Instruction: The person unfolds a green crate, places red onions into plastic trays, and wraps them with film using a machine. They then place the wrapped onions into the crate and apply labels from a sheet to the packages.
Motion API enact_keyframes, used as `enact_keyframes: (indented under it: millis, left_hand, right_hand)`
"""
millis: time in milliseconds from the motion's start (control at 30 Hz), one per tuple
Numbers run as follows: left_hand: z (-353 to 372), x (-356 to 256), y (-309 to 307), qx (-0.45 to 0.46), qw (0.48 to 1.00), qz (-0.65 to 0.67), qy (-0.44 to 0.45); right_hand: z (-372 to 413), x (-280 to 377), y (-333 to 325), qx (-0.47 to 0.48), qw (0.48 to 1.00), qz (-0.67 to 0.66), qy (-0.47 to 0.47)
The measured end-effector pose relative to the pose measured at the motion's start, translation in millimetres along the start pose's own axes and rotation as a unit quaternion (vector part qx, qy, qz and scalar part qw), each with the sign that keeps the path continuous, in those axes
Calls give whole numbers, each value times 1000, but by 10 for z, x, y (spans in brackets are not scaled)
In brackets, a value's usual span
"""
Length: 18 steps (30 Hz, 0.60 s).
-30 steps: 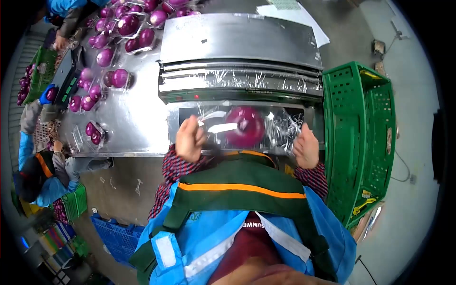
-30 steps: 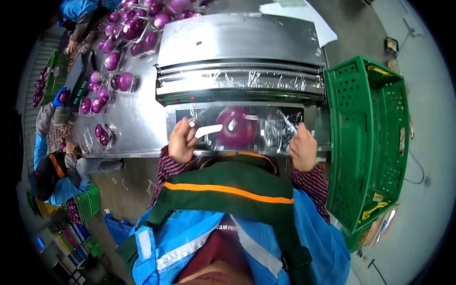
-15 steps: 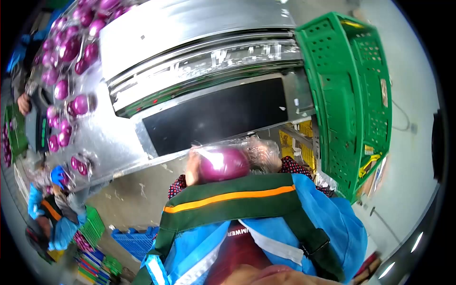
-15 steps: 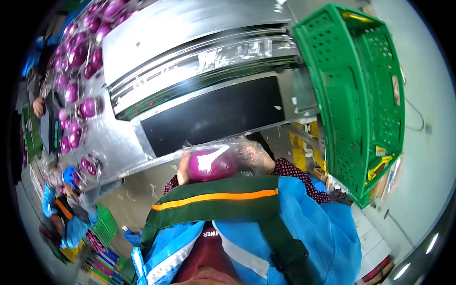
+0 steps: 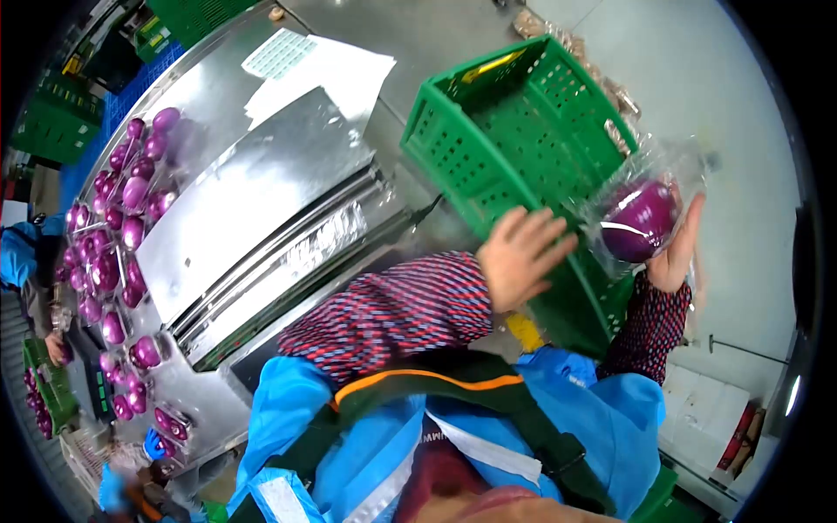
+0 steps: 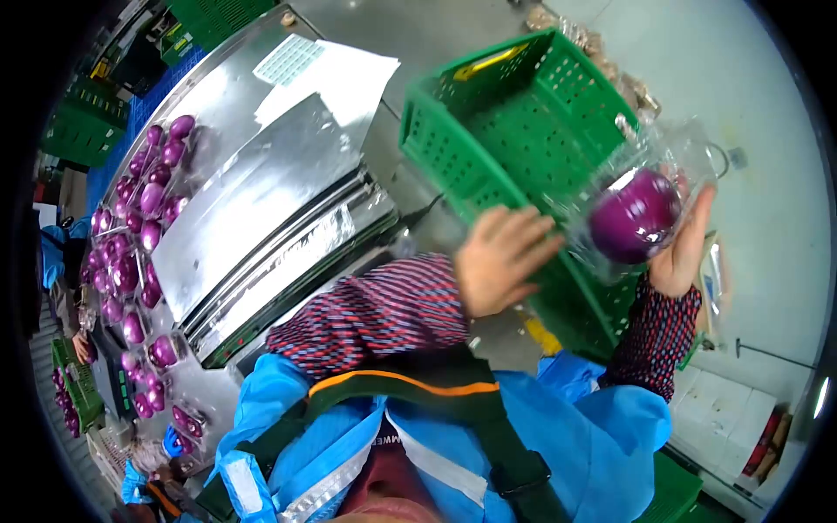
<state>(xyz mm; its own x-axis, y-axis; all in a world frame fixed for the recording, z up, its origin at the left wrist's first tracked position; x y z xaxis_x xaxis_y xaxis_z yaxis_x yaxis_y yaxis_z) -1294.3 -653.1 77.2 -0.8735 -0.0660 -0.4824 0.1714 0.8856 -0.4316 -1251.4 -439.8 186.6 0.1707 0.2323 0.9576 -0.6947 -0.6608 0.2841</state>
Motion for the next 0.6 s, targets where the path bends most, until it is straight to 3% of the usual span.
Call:
enact_keyframes:
  millis: [67,133,167,200,233,333,400,467,600]
  left_hand:
    - [98,249,598,21,996,-25,80]
    - [90,564,961,-68,977,-44,199]
    - [-91,642,878,-80,973,-14,218]
    - [-177,748,893,-37,979,29,198]
    - [-258,825,833,-25,980,22,199]
    - [-481,1088,738,2,980,26,195]
    - [-516,1249,665,9,982,0,189]
    - [-487,1305,639,-57,984,-54,157]
    - [-480,1018,544,-9,995,-47,90]
  right_hand:
    - [-547,-86,-177,-43,998,52,10]
    - [-1123,-349,-426,-94,991,24,96]
    - [-1281,-490,-480,-48,993,12,107]
    - [-1444,-664,-546,-3,993,3,122]
    - [-1800,-935,-847,-28,983,-12,178]
    - [-2009,-1289,-640,-13,969,-40,243]
    - [-2241,-1509,-653,-58,967,-45,244]
    - [-2416,-1696,-599,-158,965,-39,208]
    - [-3306,-2463,-846,-91,959,-88,252]
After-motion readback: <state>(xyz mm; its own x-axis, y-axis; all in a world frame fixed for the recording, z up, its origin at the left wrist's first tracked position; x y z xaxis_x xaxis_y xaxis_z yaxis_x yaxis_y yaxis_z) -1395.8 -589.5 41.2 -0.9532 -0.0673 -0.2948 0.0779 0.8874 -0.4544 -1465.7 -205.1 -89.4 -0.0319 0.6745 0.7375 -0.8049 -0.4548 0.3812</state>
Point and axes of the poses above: each hand's wrist, its own z-axis away from the middle knuckle, its own y-axis out of the palm, x = y × z, the point moved 1 cm from there along -z, towards the middle knuckle, and after that the axes turned 15 degrees about -x, right-handed, at the moved point
